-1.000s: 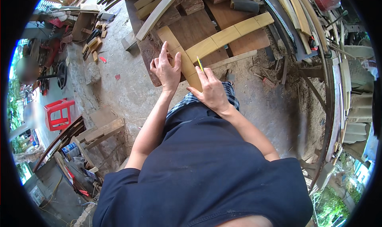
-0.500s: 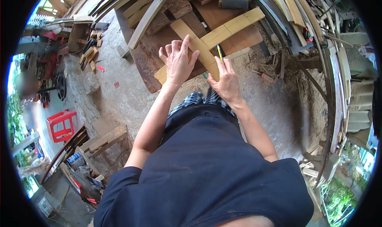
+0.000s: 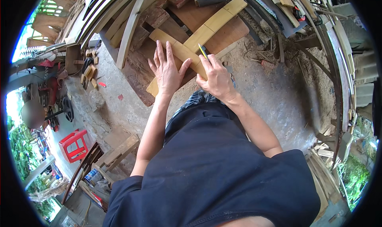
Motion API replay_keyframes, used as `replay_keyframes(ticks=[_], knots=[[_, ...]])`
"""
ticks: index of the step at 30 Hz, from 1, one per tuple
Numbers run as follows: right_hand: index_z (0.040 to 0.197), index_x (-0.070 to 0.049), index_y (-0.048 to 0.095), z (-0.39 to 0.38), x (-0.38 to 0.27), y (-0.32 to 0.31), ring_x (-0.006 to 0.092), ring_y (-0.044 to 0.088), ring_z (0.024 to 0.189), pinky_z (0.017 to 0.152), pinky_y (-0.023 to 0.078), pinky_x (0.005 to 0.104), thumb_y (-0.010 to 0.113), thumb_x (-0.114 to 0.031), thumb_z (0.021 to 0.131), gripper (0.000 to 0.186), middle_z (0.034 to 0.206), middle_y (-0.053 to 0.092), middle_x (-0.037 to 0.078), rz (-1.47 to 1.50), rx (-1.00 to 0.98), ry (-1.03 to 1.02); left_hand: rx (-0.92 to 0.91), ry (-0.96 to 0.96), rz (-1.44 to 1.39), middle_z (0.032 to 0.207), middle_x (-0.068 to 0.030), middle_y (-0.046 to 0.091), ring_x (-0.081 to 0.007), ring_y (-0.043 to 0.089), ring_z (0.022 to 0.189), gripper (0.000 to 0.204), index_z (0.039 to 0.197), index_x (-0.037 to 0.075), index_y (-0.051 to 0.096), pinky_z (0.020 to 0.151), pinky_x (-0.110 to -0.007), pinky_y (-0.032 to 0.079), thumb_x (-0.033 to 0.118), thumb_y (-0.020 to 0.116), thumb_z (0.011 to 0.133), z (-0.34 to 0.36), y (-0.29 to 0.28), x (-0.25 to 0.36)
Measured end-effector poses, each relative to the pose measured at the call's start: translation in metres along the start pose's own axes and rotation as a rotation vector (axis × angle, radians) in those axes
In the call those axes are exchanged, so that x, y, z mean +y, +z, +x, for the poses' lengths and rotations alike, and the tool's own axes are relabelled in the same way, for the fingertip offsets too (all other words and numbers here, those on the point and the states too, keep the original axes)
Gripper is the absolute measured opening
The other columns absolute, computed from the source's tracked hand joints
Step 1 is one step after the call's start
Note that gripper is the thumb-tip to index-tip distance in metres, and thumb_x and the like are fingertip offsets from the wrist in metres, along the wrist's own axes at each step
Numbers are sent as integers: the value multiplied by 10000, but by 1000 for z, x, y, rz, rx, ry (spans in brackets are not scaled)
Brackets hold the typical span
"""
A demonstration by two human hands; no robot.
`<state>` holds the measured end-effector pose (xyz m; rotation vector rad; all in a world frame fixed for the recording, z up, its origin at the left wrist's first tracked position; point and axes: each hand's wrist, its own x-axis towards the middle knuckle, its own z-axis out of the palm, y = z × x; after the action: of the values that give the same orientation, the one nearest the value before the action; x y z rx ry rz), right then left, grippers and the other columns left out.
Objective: The person aligns wooden boards against each other on a table and marks guidelines across them using a pencil, repeatedly repositioning and marking different wooden pieces.
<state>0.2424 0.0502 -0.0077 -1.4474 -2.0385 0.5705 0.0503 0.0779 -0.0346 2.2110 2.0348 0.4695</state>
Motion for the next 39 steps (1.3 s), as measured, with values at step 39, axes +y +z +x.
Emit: replay_keyframes(ticks=[39], knots=[[1464, 114, 437, -5, 8, -4, 407, 591, 1183, 1035, 503, 425, 779, -113, 814, 769, 1288, 530, 268, 143, -64, -13, -37, 2, 33, 1696, -272, 151, -414, 315, 1510, 1150, 1601, -21, 278, 1225, -600, 216, 732, 684, 832, 2, -5, 9]])
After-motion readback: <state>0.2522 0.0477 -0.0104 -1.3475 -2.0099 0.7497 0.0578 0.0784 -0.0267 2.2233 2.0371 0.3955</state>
